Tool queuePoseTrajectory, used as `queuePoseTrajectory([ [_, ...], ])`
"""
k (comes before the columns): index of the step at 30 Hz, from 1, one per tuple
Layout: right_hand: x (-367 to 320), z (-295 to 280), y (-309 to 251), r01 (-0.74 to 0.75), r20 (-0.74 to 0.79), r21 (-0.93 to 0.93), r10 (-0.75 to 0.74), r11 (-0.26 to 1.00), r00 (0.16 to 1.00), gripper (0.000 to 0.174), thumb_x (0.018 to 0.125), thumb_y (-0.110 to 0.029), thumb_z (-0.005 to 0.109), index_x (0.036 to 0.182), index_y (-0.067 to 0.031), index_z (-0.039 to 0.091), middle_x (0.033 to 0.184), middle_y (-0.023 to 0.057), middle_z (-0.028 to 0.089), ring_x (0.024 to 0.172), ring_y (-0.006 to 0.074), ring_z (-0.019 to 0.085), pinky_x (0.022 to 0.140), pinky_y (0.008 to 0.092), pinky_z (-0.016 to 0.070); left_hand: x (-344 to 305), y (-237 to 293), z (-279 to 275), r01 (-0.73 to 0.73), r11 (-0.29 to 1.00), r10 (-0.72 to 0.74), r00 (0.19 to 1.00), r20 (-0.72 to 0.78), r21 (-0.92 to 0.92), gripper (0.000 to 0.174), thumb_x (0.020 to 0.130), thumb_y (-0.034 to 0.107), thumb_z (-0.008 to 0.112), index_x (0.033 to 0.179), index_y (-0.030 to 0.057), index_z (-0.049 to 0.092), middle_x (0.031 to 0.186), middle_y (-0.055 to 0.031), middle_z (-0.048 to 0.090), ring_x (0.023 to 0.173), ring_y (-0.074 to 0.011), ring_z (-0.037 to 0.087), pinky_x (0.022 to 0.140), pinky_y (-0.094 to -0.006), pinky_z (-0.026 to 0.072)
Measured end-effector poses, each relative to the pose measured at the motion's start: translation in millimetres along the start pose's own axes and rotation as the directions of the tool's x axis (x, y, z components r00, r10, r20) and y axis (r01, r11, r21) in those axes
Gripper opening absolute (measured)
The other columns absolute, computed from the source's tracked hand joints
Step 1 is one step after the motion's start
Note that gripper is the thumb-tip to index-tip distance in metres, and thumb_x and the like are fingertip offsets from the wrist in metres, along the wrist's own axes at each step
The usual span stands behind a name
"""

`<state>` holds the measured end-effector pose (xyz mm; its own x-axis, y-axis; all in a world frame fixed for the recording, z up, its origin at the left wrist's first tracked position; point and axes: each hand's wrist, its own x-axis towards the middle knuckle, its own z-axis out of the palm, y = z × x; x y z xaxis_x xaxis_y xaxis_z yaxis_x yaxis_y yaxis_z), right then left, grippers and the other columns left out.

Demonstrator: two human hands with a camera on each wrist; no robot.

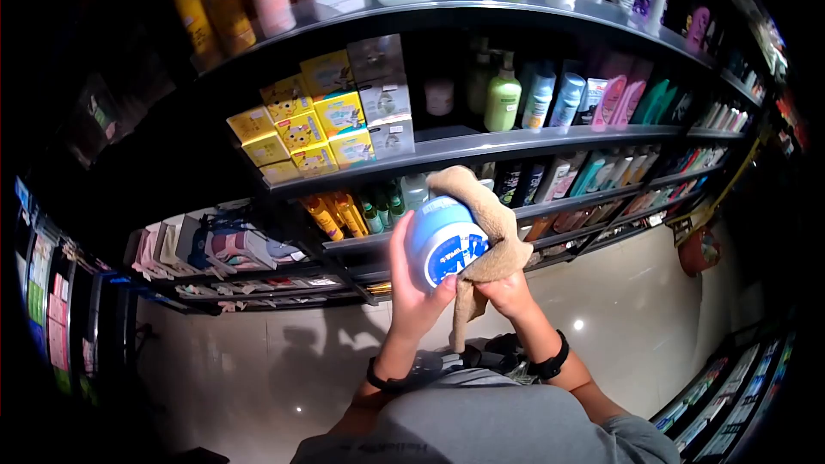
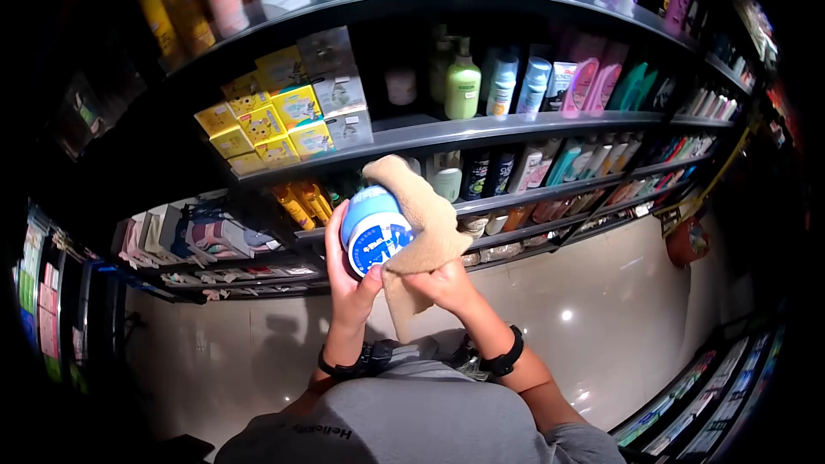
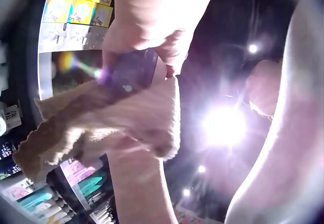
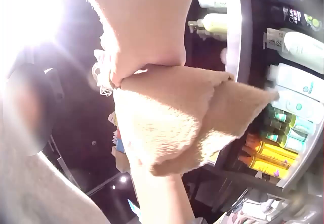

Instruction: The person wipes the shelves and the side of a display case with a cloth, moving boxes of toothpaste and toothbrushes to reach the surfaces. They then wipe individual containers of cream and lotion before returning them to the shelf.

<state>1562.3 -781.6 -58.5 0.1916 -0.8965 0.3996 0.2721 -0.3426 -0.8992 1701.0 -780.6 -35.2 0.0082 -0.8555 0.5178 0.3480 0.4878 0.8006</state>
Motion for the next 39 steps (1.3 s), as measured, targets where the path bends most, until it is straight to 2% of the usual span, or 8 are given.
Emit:
queuePoseTrajectory([
  [7,-7.0,9.7,12.8,0.06,-0.241,0.085,-0.038,0.995,0.97,0.064,0.067,-0.006,0.071,0.123,-0.0001,0.041,0.116,0.0105,0.05,0.104,0.0195,0.05,0.09,0.0336,0.0407,-4.3,2.2,1.1,0.01,1.0,-0.01,0.996,0.084,-0.004,0.082,0.073,0.025,0.068,0.129,0.005,0.012,0.126,-0.0147,0.029,0.115,-0.022,0.036,0.096,-0.0343,0.0307],
  [18,15.7,-20.2,-22.2,0.06,0.084,-0.11,-0.05,0.992,0.995,0.036,0.066,-0.005,0.059,0.101,0.0042,0.056,0.1,0.0086,0.058,0.093,0.0161,0.054,0.083,0.0304,0.042,-5.1,-16.6,-17.1,0.234,0.972,-0.226,0.93,0.289,0.007,0.074,0.068,0.019,0.073,0.126,0.0001,0.03,0.116,-0.0096,0.043,0.112,-0.0168,0.04,0.094,-0.0309,0.0327],
  [24,17.1,-4.4,-9.5,0.0,-0.022,-0.157,-0.003,0.988,1.0,0.05,0.069,-0.008,0.065,0.114,0.0037,0.047,0.105,0.0091,0.055,0.095,0.017,0.054,0.084,0.0306,0.0425,-5.2,-23.6,-9.3,0.173,0.919,-0.161,0.985,0.063,-0.354,0.076,0.071,0.009,0.071,0.128,0.0064,0.021,0.12,-0.0082,0.039,0.113,-0.0177,0.04,0.094,-0.0306,0.0337],
  [25,12.6,-14.5,10.1,-0.186,0.075,-0.233,0.208,0.955,0.975,0.063,0.067,-0.009,0.068,0.122,0.0044,0.039,0.113,0.0131,0.051,0.103,0.0199,0.05,0.089,0.0326,0.0397,-9.2,-24.4,-6.7,0.136,0.916,-0.157,0.987,-0.026,-0.377,0.075,0.073,0.01,0.069,0.129,0.0082,0.019,0.122,-0.0083,0.038,0.113,-0.0181,0.04,0.095,-0.0313,0.0335],
  [27,6.8,12.9,17.3,0.033,-0.05,-0.15,-0.041,0.988,0.998,0.075,0.065,-0.009,0.071,0.127,0.0048,0.031,0.121,0.016,0.044,0.11,0.0228,0.045,0.094,0.0348,0.0356,-10.4,-19.8,-9.0,0.17,0.893,-0.188,0.982,-0.002,-0.417,0.076,0.076,0.013,0.067,0.131,0.0089,0.015,0.123,-0.0088,0.037,0.113,-0.0186,0.04,0.096,-0.032,0.033],
  [33,3.7,8.4,6.0,-0.141,-0.189,-0.047,0.13,0.989,0.973,0.054,0.066,-0.004,0.067,0.116,0.0028,0.047,0.112,0.0134,0.052,0.104,0.0212,0.051,0.089,0.0351,0.0405,-16.6,-37.6,-17.1,0.293,0.926,-0.251,0.949,0.192,-0.236,0.06,0.079,0.03,0.064,0.123,-0.0005,0.037,0.114,-0.0086,0.047,0.106,-0.0178,0.045,0.09,-0.0309,0.0374],
  [37,12.8,-1.0,2.5,0.09,-0.15,-0.151,-0.113,0.984,0.982,0.054,0.069,-0.009,0.063,0.117,0.0021,0.043,0.11,0.0107,0.051,0.099,0.019,0.052,0.087,0.032,0.0411,-2.9,-25.9,-13.5,0.249,0.956,-0.217,0.956,0.199,-0.157,0.068,0.076,0.028,0.067,0.126,-0.0013,0.032,0.115,-0.0107,0.046,0.106,-0.0179,0.046,0.09,-0.0302,0.0375],
  [39,12.2,-9.6,5.4,0.025,-0.118,-0.039,-0.029,0.999,0.993,0.059,0.07,-0.012,0.06,0.123,0.0032,0.037,0.113,0.0103,0.049,0.103,0.0188,0.05,0.089,0.0316,0.0396,4.5,-12.0,-3.5,-0.013,1.0,0.013,1.0,0.014,-0.008,0.073,0.075,0.023,0.067,0.13,-0.0018,0.025,0.118,-0.0126,0.043,0.108,-0.0178,0.044,0.091,-0.0294,0.0363],
])
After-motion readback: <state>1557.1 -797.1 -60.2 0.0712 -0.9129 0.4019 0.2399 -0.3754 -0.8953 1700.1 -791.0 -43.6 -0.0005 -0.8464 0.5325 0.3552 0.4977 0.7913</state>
